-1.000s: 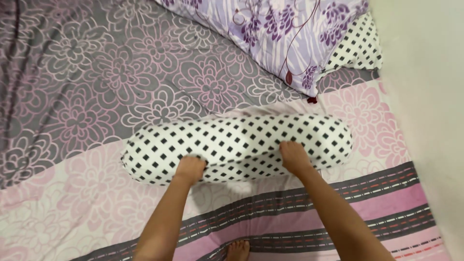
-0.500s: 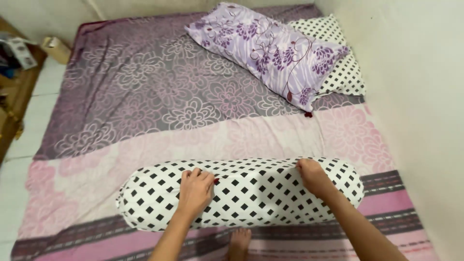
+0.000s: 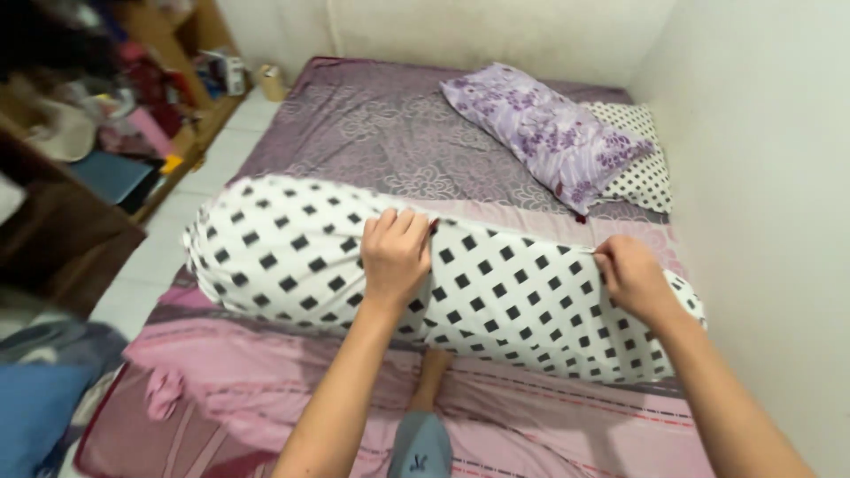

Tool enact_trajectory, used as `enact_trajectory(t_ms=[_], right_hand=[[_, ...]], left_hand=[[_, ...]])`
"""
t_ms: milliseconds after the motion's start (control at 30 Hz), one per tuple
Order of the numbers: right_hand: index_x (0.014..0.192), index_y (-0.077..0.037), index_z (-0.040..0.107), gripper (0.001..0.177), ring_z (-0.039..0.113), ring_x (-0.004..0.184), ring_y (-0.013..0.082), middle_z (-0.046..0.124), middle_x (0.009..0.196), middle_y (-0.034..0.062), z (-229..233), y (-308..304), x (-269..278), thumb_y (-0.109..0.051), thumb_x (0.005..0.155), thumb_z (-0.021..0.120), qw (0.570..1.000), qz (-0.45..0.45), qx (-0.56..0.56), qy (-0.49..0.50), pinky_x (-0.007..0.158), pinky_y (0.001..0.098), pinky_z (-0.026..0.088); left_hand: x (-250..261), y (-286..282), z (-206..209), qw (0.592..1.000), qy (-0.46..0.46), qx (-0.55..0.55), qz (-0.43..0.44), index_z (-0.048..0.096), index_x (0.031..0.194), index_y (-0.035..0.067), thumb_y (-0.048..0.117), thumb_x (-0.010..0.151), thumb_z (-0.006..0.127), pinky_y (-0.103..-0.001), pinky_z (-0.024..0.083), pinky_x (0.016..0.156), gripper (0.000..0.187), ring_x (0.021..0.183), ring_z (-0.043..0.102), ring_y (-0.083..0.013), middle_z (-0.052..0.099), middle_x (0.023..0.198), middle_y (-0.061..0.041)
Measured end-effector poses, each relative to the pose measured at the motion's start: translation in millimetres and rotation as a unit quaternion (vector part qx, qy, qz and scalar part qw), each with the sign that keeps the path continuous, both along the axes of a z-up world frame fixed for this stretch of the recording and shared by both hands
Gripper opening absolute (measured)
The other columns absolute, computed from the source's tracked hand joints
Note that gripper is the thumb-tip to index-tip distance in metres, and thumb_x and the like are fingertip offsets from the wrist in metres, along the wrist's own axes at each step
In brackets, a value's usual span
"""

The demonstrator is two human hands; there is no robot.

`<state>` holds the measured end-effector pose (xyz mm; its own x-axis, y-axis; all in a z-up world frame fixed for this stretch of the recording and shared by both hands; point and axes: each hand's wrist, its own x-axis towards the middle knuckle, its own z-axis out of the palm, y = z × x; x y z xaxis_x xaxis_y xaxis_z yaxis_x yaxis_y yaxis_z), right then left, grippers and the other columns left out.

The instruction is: The recorder is tidying up a bedroom by picking up and moving pillows, stuffed toys, and clothes.

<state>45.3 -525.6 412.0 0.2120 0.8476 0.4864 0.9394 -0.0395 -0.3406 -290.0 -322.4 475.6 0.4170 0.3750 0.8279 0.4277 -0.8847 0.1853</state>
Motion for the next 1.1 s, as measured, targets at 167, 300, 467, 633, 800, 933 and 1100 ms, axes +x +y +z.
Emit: enact_trajectory(t_ms=[167,300,467,633,800,933,1100], right_hand=[[0.098,-0.005,0.064,0.017,0.067,0.080,0.0283,0.068,0.086,0.0112,84.0,-36.6,-53.4,-0.022,0.095,0.062,0.975,-0.023,-0.200,0.096,0.077,0.0408,0.053],[0.103,-0.007,0.069,0.026,0.063,0.088,0.0263,0.074,0.092,0.0107,81.0,-22.7,-72.6,-0.032,0.096,0.066,0.906,0.079,-0.353,0.218,0.081,0.0394,0.052],[0.142,-0.007,0.056,0.064,0.060,0.121,0.0165,0.062,0.138,0.0087,-7.8,60.6,-166.5,-0.051,0.096,0.048,0.725,0.195,-0.290,0.593,0.100,0.0310,0.051],[0.141,-0.002,0.051,0.066,0.063,0.118,0.0190,0.062,0.137,0.0122,-107.9,89.8,-241.8,-0.051,0.097,0.053,0.718,0.164,-0.325,0.593,0.097,0.0329,0.053],[0.139,0.004,0.046,0.071,0.066,0.115,0.0220,0.062,0.134,0.0167,-171.5,158.5,-311.4,-0.052,0.098,0.059,0.721,0.119,-0.339,0.593,0.094,0.0352,0.056],[0.138,0.009,0.042,0.077,0.068,0.113,0.0244,0.063,0.132,0.0202,-200.4,226.2,-381.7,-0.053,0.098,0.063,0.724,0.071,-0.332,0.601,0.092,0.0370,0.058],[0.119,0.008,0.074,0.067,0.071,0.083,0.0265,0.077,0.106,0.0224,-104.6,278.4,-509.2,-0.051,0.089,0.066,0.762,0.077,-0.342,0.545,0.075,0.0379,0.054]], left_hand=[[-64.1,-53.0,82.4,0.991,-0.042,0.124,0.014,0.059,0.077,0.008,0.005,0.081,0.070,-0.040,0.040,0.070,0.012,0.077,0.052,-0.0257,0.055,0.078,-0.006],[-111.2,-91.6,121.4,0.982,-0.046,0.180,0.022,0.062,0.076,0.008,0.008,0.088,0.073,-0.038,0.038,0.068,0.016,0.073,0.051,-0.0235,0.053,0.073,-0.004],[-151.1,-125.8,143.5,0.967,-0.011,0.250,-0.049,0.069,0.085,0.010,0.013,0.096,0.072,-0.035,0.039,0.075,0.012,0.081,0.056,-0.0190,0.060,0.082,-0.001],[-193.4,-117.6,129.8,0.964,0.048,0.260,-0.042,0.070,0.088,0.012,0.015,0.093,0.072,-0.034,0.039,0.079,0.007,0.086,0.058,-0.0173,0.059,0.083,0.001],[-274.7,-84.0,112.0,0.962,0.096,0.254,0.029,0.068,0.085,0.014,0.016,0.091,0.071,-0.034,0.038,0.080,0.007,0.085,0.056,-0.0163,0.056,0.080,0.002],[-364.9,-55.9,88.2,0.969,0.083,0.203,0.111,0.067,0.085,0.013,0.016,0.092,0.071,-0.035,0.037,0.080,0.008,0.084,0.054,-0.0180,0.058,0.082,0.002],[-498.3,-13.3,56.5,0.965,0.073,0.114,0.226,0.064,0.082,0.010,0.015,0.090,0.073,-0.037,0.038,0.076,0.013,0.080,0.054,-0.0211,0.058,0.080,0.000]])
